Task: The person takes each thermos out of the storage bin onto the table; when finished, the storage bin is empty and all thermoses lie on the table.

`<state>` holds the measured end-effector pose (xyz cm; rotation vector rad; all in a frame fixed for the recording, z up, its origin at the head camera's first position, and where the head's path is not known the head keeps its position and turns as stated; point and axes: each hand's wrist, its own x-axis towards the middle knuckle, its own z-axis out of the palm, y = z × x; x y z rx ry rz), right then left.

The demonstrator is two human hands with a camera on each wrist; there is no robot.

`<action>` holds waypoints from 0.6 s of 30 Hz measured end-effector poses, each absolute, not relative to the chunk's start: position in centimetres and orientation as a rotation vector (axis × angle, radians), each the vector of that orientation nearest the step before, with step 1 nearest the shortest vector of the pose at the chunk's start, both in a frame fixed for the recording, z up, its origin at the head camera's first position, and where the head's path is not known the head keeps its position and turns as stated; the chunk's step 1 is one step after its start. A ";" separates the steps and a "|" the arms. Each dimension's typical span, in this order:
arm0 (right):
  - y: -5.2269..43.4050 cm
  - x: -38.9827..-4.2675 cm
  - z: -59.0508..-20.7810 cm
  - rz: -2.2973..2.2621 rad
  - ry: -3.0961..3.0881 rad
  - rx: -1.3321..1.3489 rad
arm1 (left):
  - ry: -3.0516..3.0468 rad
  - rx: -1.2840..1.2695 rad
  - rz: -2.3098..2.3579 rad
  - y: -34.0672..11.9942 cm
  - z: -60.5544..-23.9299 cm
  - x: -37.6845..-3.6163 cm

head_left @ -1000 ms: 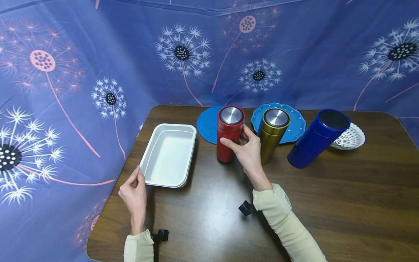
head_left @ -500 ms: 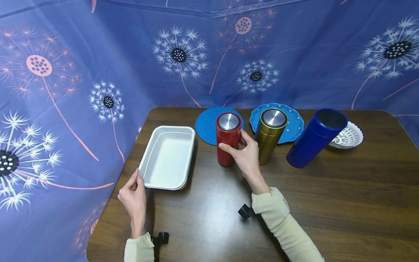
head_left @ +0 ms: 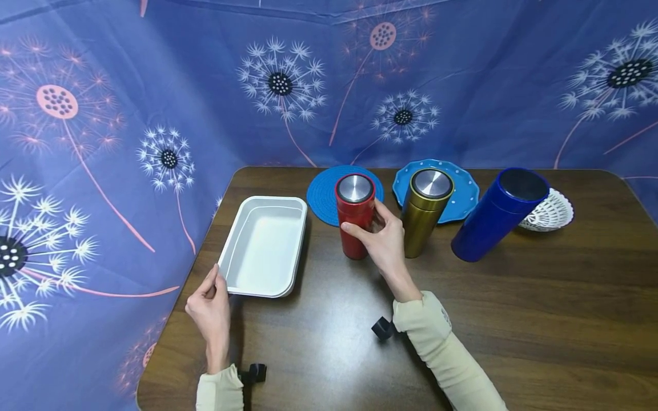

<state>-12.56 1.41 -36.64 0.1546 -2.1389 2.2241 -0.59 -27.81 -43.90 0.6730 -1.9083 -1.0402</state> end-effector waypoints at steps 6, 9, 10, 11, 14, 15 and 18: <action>1.4 -11.7 -35.0 2.163 -2.182 0.222 | -1.899 0.633 -1.093 -28.0 -43.6 -0.8; 1.3 -12.2 -36.1 2.104 -2.214 0.250 | -1.906 0.627 -1.097 -28.1 -43.5 -0.7; 1.2 -12.3 -36.6 2.088 -2.225 0.263 | -1.908 0.627 -1.096 -28.2 -43.6 -0.6; 1.2 -12.5 -37.2 2.074 -2.235 0.275 | -1.912 0.626 -1.092 -28.2 -43.6 -0.4; 1.2 -12.6 -38.4 2.020 -2.267 0.311 | -1.927 0.621 -1.069 -28.3 -43.8 0.0; 1.3 -12.4 -38.6 1.990 -2.282 0.327 | -1.930 0.621 -1.057 -28.4 -43.8 0.1; 1.8 -11.4 -38.7 1.873 -2.343 0.357 | -1.943 0.605 -0.995 -28.4 -43.3 0.3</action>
